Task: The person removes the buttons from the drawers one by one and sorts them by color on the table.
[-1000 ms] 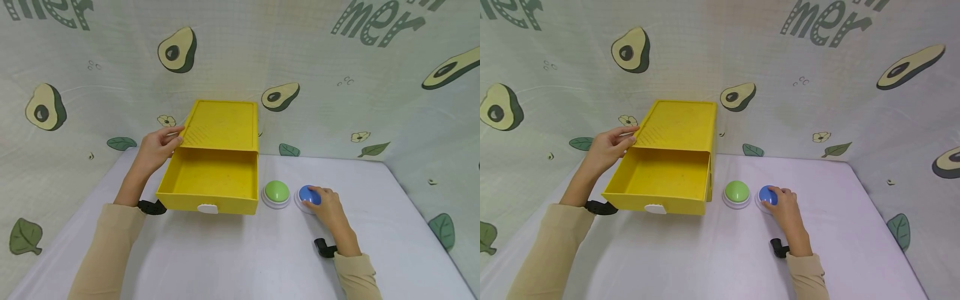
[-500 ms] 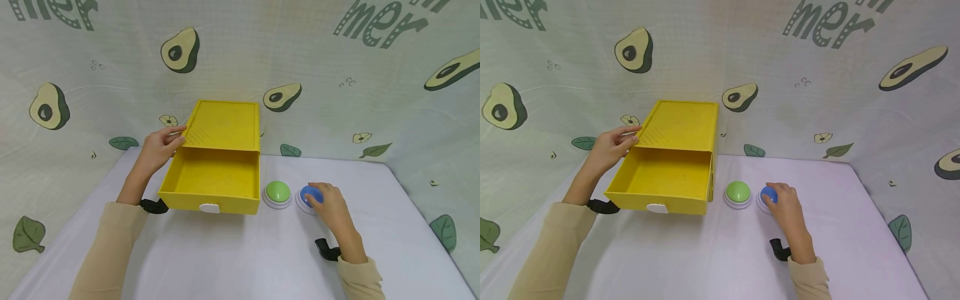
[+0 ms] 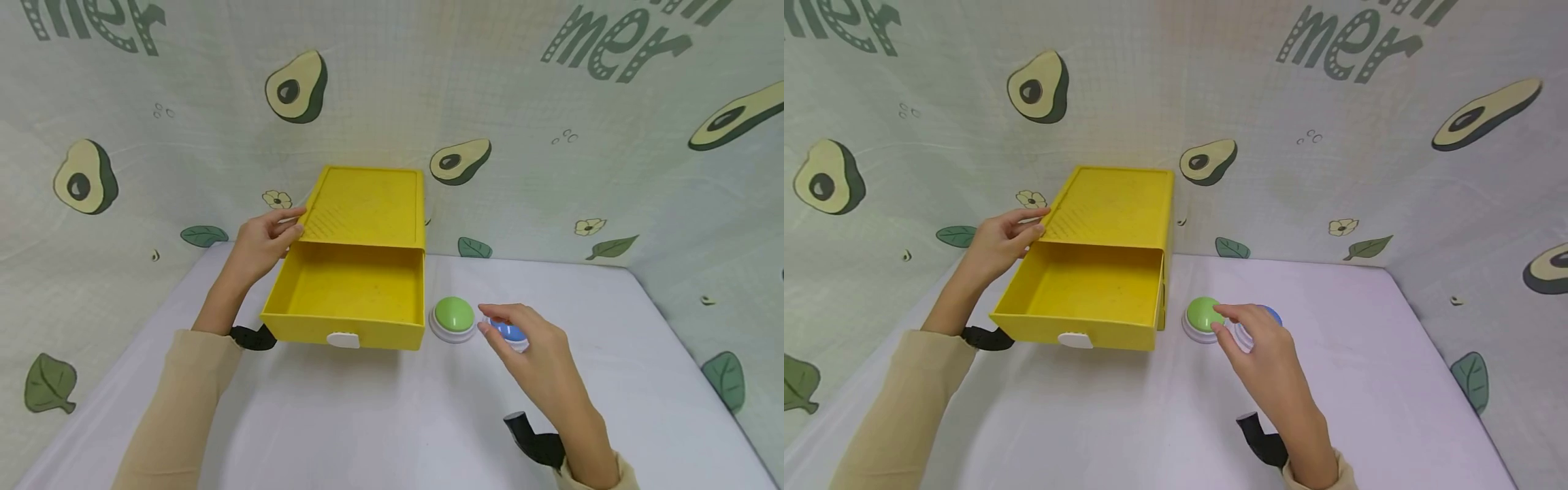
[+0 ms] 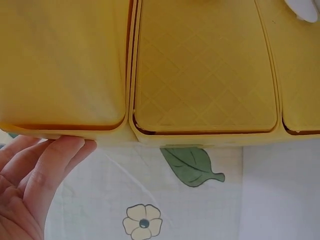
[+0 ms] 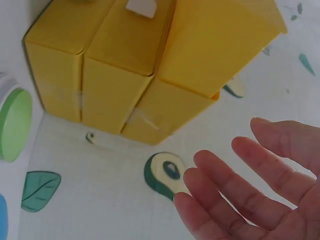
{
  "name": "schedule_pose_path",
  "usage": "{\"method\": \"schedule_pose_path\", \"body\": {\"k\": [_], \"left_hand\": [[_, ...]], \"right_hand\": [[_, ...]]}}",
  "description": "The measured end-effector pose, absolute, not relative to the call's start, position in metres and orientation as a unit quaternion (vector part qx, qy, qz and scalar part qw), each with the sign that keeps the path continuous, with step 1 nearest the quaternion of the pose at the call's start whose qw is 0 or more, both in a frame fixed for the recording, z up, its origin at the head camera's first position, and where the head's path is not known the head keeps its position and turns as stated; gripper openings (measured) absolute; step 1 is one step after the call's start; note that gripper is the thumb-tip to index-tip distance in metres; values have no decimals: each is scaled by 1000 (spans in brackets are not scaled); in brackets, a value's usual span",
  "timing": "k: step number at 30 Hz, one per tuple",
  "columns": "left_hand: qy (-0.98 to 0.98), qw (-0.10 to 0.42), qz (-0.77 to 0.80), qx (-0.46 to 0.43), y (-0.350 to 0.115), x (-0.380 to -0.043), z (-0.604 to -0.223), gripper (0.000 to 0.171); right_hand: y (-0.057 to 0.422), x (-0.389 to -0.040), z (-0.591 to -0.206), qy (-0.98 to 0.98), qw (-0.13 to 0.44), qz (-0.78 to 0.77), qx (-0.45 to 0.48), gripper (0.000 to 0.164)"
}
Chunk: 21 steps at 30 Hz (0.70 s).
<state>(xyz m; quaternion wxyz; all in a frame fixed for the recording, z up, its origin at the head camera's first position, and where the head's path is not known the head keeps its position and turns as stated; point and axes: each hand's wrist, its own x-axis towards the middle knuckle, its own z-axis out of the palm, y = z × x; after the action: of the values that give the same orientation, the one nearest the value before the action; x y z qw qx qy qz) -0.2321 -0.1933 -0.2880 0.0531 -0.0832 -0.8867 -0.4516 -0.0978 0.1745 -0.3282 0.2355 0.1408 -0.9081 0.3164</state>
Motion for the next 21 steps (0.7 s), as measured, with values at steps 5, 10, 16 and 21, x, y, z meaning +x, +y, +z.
{"method": "schedule_pose_path", "body": {"k": [5, 10, 16, 21], "left_hand": [[-885, 54, -454, -84, -193, -232, -288, 47], [-885, 56, -454, -88, -192, -232, -288, 47], [-886, 54, -453, -81, -192, -231, -287, 47], [-887, 52, -452, -80, -193, -231, -287, 47]], "right_hand": [[156, -82, -316, -871, 280, 340, 215, 32], [133, -68, -306, -857, 278, 347, 261, 34], [102, -62, -305, -854, 234, 348, 308, 31], [78, -67, -311, -861, 181, 356, 316, 33]]}}
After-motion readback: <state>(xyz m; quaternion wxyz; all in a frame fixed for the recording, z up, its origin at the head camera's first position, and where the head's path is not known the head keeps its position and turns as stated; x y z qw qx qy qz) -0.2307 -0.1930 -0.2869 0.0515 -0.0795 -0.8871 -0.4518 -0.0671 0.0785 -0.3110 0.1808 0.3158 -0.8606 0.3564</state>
